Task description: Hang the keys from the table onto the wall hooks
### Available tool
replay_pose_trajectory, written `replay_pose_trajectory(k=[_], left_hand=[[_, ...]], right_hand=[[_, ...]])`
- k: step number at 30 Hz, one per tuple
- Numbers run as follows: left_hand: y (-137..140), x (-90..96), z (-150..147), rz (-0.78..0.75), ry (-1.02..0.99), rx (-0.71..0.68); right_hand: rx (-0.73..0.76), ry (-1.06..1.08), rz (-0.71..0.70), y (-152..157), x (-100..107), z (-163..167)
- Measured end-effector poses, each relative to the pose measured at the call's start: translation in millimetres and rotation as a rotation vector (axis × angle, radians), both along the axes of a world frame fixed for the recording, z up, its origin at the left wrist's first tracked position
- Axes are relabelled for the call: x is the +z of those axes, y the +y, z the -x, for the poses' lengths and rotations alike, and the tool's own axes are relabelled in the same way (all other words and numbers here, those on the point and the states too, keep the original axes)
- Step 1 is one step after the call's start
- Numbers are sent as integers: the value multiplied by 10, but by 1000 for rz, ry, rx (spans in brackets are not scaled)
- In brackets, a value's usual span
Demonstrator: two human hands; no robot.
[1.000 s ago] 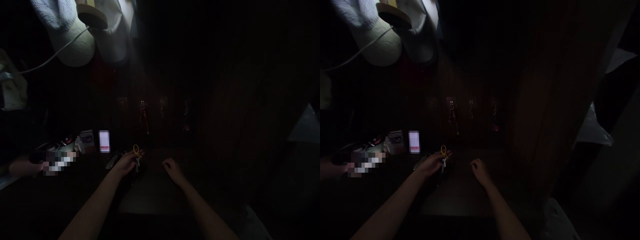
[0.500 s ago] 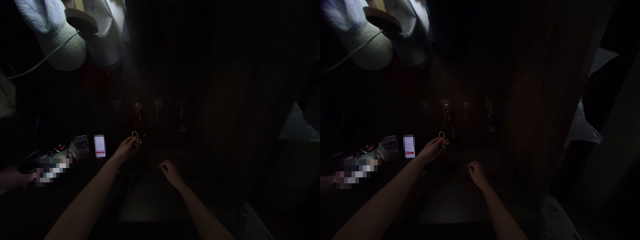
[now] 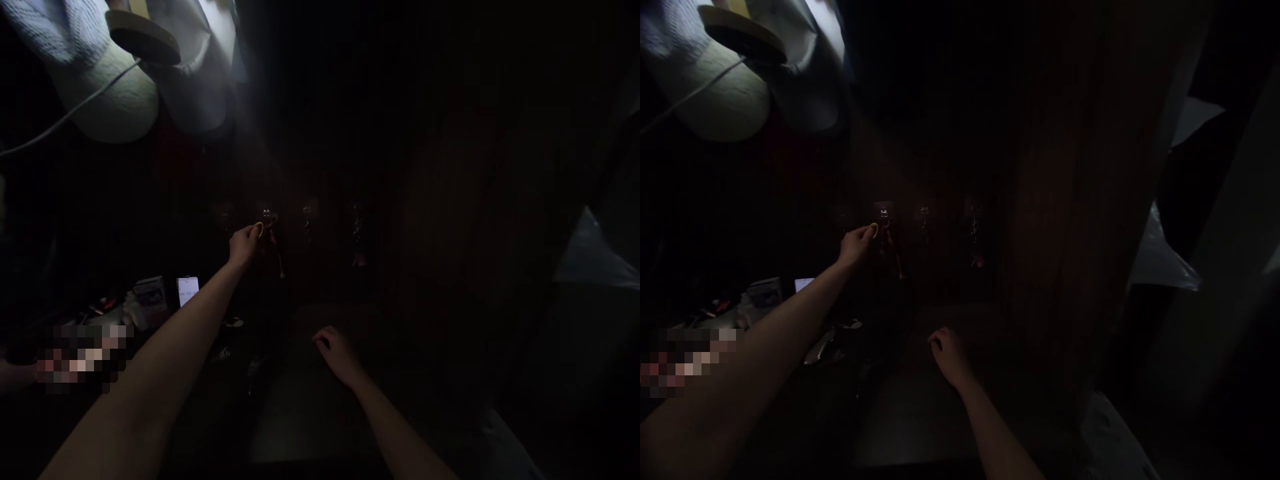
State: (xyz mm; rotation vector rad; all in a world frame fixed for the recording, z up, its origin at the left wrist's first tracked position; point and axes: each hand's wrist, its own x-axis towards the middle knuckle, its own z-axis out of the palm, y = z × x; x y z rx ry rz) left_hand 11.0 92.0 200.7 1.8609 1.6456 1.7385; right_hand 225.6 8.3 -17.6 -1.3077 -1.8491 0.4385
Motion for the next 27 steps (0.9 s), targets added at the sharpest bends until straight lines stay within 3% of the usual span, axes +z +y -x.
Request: replay_pose_trajectory(k=[5, 16, 22, 27], left_hand=[[55, 92, -98, -120, 38, 136], [169, 73, -208, -32, 41, 177], [234, -59, -203, 91, -39, 235], [305, -256, -225, 95, -141, 215]], right_hand=[[-4, -4, -3, 8, -15, -4], [-14, 13, -3, 9, -25, -5], [-6, 24, 0, 53, -80, -13], [-3, 29, 8, 41, -65, -14]])
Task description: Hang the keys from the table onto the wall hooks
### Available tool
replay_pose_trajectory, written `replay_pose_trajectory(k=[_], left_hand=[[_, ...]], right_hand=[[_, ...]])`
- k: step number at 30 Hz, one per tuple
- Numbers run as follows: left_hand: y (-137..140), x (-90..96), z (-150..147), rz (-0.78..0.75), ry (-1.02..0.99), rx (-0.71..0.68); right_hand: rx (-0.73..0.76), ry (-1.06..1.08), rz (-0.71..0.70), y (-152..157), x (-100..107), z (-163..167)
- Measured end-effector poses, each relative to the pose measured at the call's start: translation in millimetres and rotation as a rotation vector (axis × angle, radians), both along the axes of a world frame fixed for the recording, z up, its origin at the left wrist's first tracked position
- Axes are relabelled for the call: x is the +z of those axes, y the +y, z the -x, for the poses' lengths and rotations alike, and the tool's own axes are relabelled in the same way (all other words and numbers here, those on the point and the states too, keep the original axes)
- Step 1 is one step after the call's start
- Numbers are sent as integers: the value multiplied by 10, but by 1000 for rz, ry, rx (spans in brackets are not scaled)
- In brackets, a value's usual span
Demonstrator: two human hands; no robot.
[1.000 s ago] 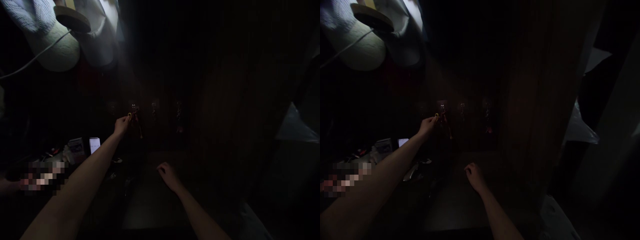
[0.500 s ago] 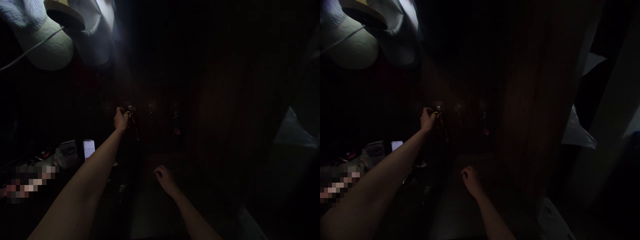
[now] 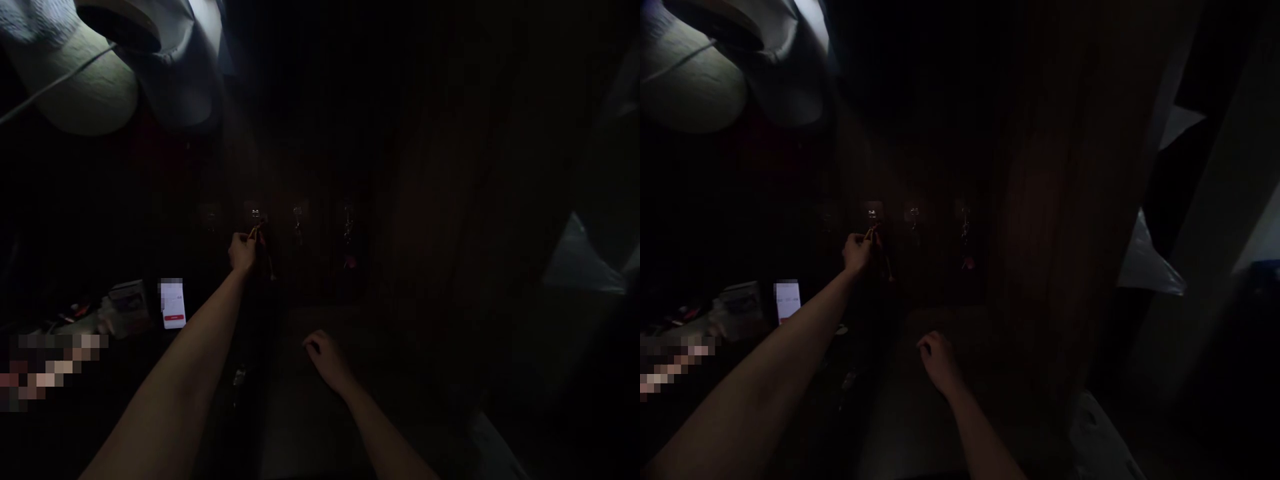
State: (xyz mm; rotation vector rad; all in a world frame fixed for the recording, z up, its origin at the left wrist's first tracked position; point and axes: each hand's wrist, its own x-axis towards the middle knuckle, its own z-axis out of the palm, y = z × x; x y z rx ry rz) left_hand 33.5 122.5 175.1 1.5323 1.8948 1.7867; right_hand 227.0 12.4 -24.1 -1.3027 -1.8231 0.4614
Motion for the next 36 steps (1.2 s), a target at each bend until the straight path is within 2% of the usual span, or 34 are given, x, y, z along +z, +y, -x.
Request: replay_pose_trajectory(k=[3, 8, 15, 18, 22, 30, 36], left_hand=[[33, -149, -21, -29, -48, -22], [5, -365, -2, -167, -169, -132], [-124, -427, 140, -220, -176, -300], [-182, -477, 213, -196, -237, -395], [-273, -650, 329, -76, -374, -504], [-668, -1199, 652, 145, -214, -481], [-969, -1490, 955, 202, -207, -328]], right_hand=[[-6, 3, 0, -15, 20, 6], [-14, -3, -7, -14, 30, 12], [-12, -32, -5, -14, 46, 15], [-9, -34, -11, -26, 64, 20], [-10, -25, -3, -36, 73, 21], [1, -36, -37, 20, -5, 12], [-3, -69, -21, 22, 4, 11]])
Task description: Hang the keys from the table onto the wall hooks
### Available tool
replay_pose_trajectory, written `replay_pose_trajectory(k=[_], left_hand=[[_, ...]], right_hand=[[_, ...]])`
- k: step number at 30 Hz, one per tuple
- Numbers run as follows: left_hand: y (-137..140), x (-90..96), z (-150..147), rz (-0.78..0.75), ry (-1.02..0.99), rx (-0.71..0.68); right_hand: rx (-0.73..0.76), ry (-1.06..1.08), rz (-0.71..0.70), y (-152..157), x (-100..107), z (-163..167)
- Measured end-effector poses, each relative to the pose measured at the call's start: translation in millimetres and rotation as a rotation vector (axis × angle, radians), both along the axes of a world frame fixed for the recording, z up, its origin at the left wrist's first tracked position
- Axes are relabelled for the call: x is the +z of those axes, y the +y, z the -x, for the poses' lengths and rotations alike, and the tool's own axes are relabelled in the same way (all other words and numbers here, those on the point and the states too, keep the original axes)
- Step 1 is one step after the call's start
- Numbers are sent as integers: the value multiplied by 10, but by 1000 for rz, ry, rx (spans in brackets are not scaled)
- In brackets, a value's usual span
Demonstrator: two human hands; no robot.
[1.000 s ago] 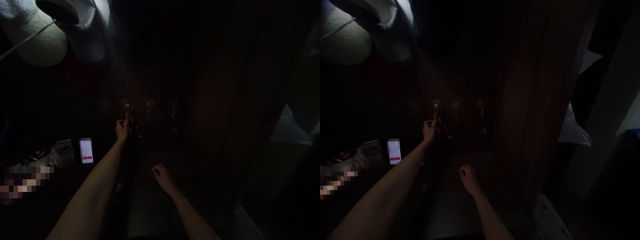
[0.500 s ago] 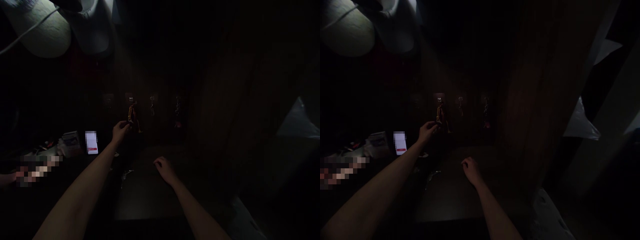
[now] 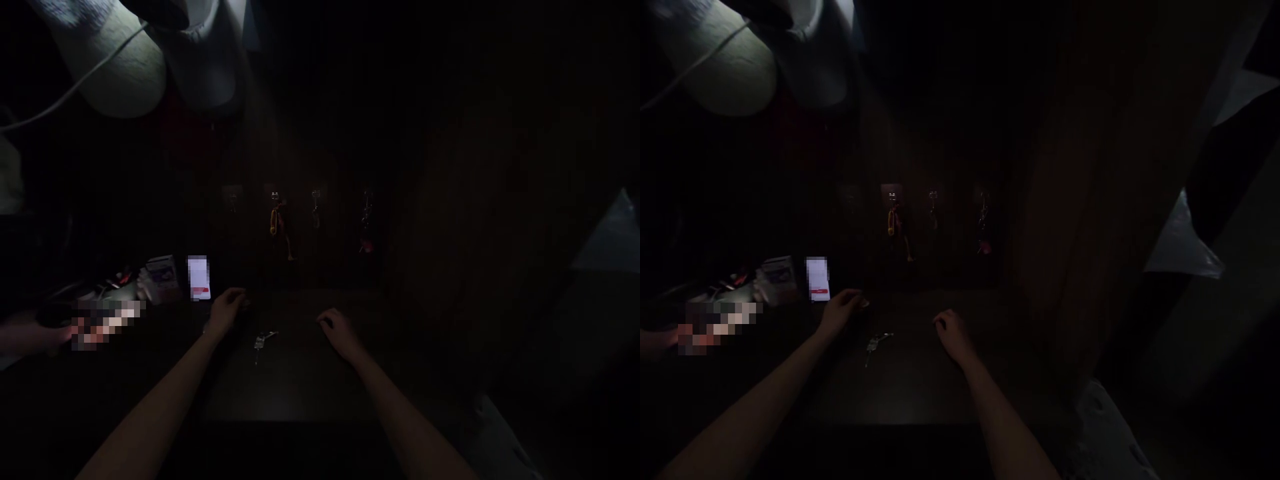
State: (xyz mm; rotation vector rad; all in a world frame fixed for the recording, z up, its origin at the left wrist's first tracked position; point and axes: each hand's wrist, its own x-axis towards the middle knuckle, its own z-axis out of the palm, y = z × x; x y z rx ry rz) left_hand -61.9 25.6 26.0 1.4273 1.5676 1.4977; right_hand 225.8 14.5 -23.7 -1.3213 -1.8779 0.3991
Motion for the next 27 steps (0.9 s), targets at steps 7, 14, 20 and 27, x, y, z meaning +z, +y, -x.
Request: replay_pose_trajectory(k=[7, 14, 20, 27], left_hand=[[-309, -145, 341, -23, 397, 219], [-348, -339, 345, -13, 781, 105], [-467, -357, 102, -26, 916, 108], [-506, -339, -195, -73, 839, -101]], right_hand=[[-13, -20, 22, -30, 49, 7], [-6, -19, 7, -40, 62, 11], [20, -28, 0, -37, 67, -2], [-12, -35, 5, -25, 49, 7]])
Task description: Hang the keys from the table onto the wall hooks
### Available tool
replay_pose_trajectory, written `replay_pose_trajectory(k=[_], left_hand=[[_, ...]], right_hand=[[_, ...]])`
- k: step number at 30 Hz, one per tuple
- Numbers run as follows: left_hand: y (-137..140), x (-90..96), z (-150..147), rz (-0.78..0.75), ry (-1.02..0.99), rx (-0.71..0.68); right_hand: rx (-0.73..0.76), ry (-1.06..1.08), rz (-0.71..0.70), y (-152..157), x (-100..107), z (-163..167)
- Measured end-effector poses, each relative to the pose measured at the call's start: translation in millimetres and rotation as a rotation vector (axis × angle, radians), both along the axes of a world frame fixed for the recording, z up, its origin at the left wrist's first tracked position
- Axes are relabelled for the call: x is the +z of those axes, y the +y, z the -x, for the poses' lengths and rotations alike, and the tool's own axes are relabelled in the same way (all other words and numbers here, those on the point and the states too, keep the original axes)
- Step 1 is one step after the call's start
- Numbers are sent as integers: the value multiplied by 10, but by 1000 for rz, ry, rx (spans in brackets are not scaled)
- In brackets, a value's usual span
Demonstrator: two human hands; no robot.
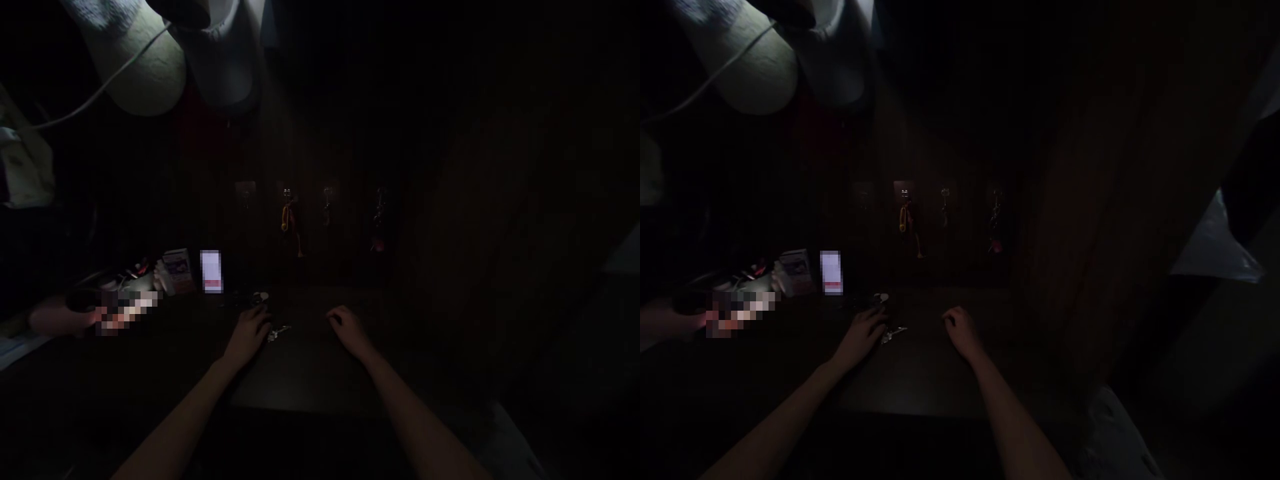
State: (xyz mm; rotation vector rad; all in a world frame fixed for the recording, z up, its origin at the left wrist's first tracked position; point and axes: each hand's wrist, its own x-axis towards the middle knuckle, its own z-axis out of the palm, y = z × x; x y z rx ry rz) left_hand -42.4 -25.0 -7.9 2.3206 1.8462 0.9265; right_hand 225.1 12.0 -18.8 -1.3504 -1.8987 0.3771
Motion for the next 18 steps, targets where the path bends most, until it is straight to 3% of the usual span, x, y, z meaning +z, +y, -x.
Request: replay_pose_trajectory(k=[6, 13, 18], left_hand=[[12, 11, -130, 26, -124, -158], [9, 22, 65, -79, -276, 57], [-13, 35, 325, -63, -159, 78]], right_hand=[[10, 12, 2, 2, -3, -4], [10, 9, 17, 2, 14, 0], [13, 22, 10, -2, 14, 0]])
